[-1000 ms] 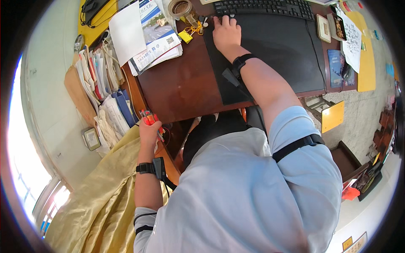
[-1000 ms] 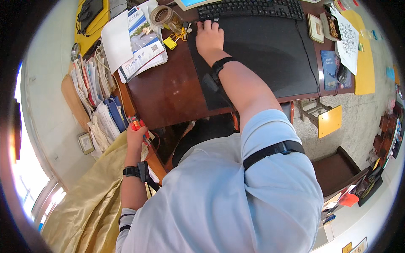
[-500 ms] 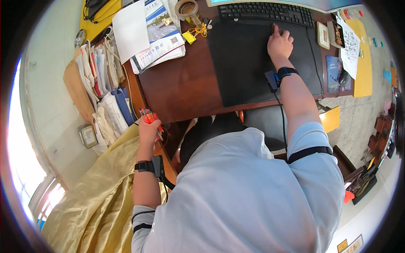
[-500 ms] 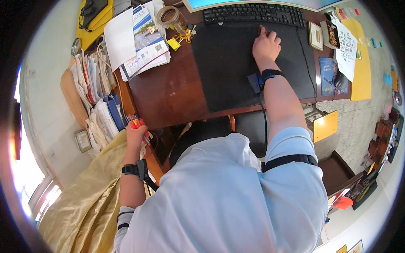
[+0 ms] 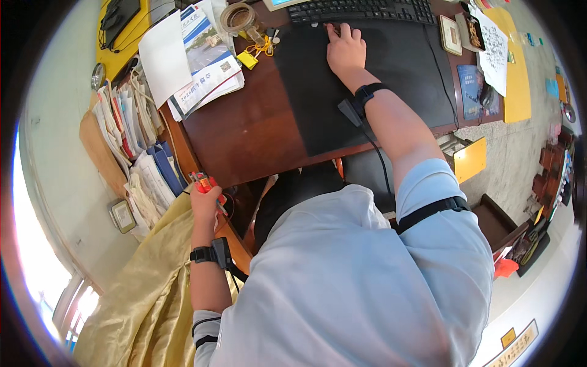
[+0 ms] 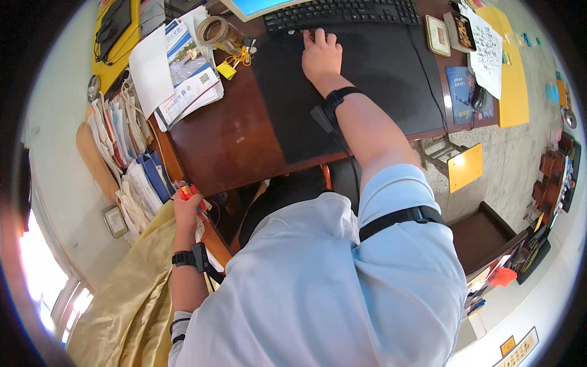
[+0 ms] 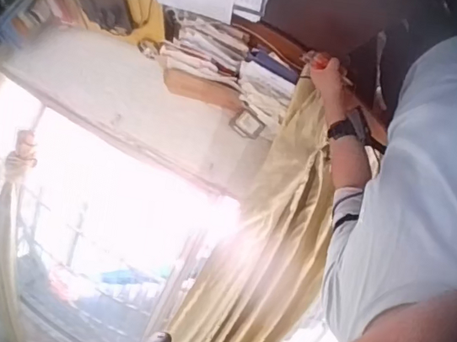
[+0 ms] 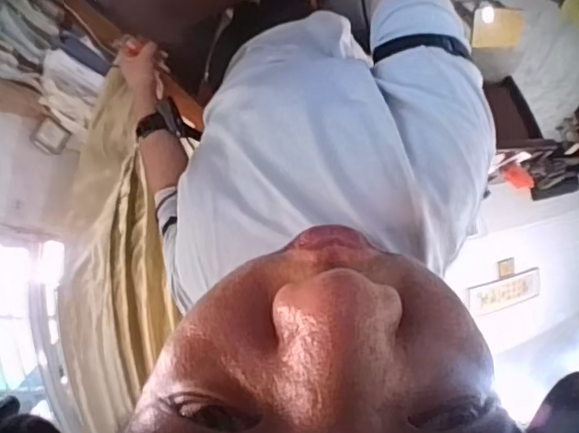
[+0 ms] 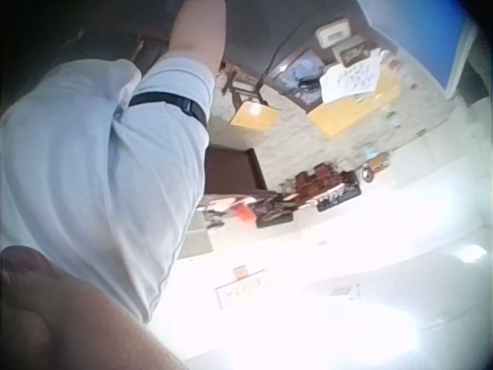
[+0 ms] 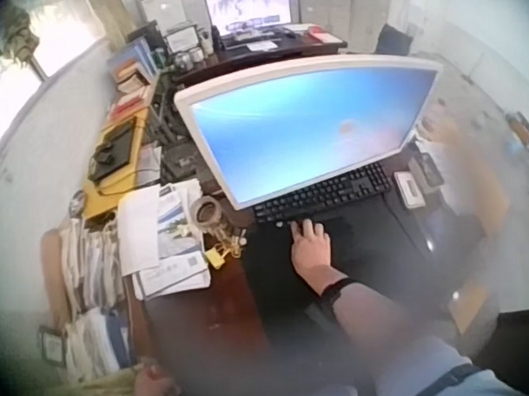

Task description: The recorder wipes various office surfaces including a yellow table, a desk, and a wall using a brown cloth.

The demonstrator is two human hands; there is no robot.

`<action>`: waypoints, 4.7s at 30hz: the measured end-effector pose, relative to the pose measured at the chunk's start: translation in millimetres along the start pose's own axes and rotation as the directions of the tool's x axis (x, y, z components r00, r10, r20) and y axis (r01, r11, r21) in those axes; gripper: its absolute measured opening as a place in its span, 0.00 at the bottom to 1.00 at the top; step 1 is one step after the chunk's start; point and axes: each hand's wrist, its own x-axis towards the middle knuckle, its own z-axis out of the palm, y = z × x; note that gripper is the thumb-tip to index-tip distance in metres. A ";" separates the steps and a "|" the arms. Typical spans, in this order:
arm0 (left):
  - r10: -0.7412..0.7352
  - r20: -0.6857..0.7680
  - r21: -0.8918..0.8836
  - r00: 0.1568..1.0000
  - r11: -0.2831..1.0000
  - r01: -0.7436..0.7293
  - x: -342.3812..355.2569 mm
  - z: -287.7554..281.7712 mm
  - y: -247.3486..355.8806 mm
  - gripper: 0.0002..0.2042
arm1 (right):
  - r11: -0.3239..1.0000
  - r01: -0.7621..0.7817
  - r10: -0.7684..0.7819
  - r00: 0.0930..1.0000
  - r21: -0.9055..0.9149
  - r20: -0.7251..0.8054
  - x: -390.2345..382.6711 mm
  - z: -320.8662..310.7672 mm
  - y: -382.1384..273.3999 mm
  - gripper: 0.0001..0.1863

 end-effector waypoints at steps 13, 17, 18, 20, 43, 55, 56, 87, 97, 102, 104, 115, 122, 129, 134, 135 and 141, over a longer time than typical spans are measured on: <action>0.035 -0.026 0.104 0.999 0.994 -0.032 11.9 -9.3 -0.8 0.12 | 0.983 -0.167 0.168 0.986 -0.078 0.000 16.8 -2.1 74.3 0.21; 0.033 -0.022 0.077 0.999 0.997 -0.031 10.2 -3.3 2.7 0.11 | 0.947 -0.293 0.296 0.955 -0.130 0.007 11.7 -5.4 111.4 0.23; 0.040 -0.034 0.106 0.999 0.994 -0.036 8.7 -0.1 5.3 0.12 | 0.931 -0.333 0.342 0.939 -0.148 0.041 9.1 -7.8 121.0 0.24; 0.038 -0.030 0.118 0.999 0.992 -0.035 6.9 4.5 10.2 0.12 | 0.912 -0.376 0.386 0.922 -0.161 0.036 2.1 -13.6 138.2 0.24; 0.131 0.111 0.281 0.985 0.947 -0.157 35.7 50.7 36.7 0.11 | 0.962 0.217 -0.240 0.962 0.168 0.132 -128.2 -69.8 65.2 0.28; 0.100 0.054 0.119 0.994 0.987 -0.106 28.5 26.8 13.3 0.12 | 0.823 -0.502 0.540 0.837 -0.267 0.090 -140.7 -73.4 200.2 0.26; 0.089 0.036 0.122 0.995 0.988 -0.093 28.5 24.1 8.6 0.12 | 0.795 -0.543 0.584 0.806 -0.271 0.098 -135.3 -69.5 205.0 0.26; 0.020 -0.051 0.052 0.999 0.999 -0.017 7.5 8.5 7.8 0.12 | 0.960 0.223 -0.242 0.965 0.172 0.099 -132.2 -55.4 43.4 0.32; 0.009 -0.057 -0.088 0.998 0.996 -0.014 16.9 -17.5 -38.9 0.12 | 0.981 0.145 -0.155 0.986 0.129 0.069 -87.5 -32.2 -16.7 0.28; -0.024 -0.101 -0.120 0.995 0.993 0.011 3.8 -25.6 -51.7 0.11 | 0.938 0.318 -0.329 0.942 0.137 0.069 -59.1 -11.5 -85.3 0.26; -0.039 -0.103 -0.189 0.994 0.982 0.019 -2.8 -31.1 -54.8 0.11 | 0.918 0.365 -0.378 0.924 0.159 0.060 -53.6 -5.7 -101.1 0.26; -0.007 -0.120 -0.164 0.993 0.986 -0.013 -3.9 -49.7 -60.5 0.11 | 0.824 0.489 -0.540 0.831 0.285 0.135 -56.8 -8.7 -165.4 0.27; -0.008 -0.154 -0.157 0.988 0.987 -0.017 2.9 -58.9 -75.1 0.11 | 0.877 0.397 -0.450 0.876 0.271 0.174 -101.1 -25.9 -199.3 0.29; -0.016 -0.110 -0.147 0.994 0.989 -0.001 6.3 -64.8 -79.6 0.12 | 0.953 0.188 -0.237 0.951 0.238 0.198 -114.8 -11.9 -274.7 0.35; -0.026 -0.088 -0.103 0.996 0.994 0.017 0.1 -74.1 -79.9 0.14 | 0.933 0.176 -0.213 0.973 0.315 0.085 -125.5 -6.0 -306.9 0.37; -0.035 -0.094 -0.118 0.995 0.993 0.023 -1.7 -75.9 -78.0 0.14 | 0.926 0.176 -0.205 0.977 0.334 0.053 -128.2 -7.6 -307.5 0.37; -0.050 -0.046 -0.117 0.998 0.992 0.045 -1.4 -84.6 -86.5 0.16 | 0.912 0.327 -0.363 0.925 0.248 0.116 -125.2 -4.5 -316.5 0.32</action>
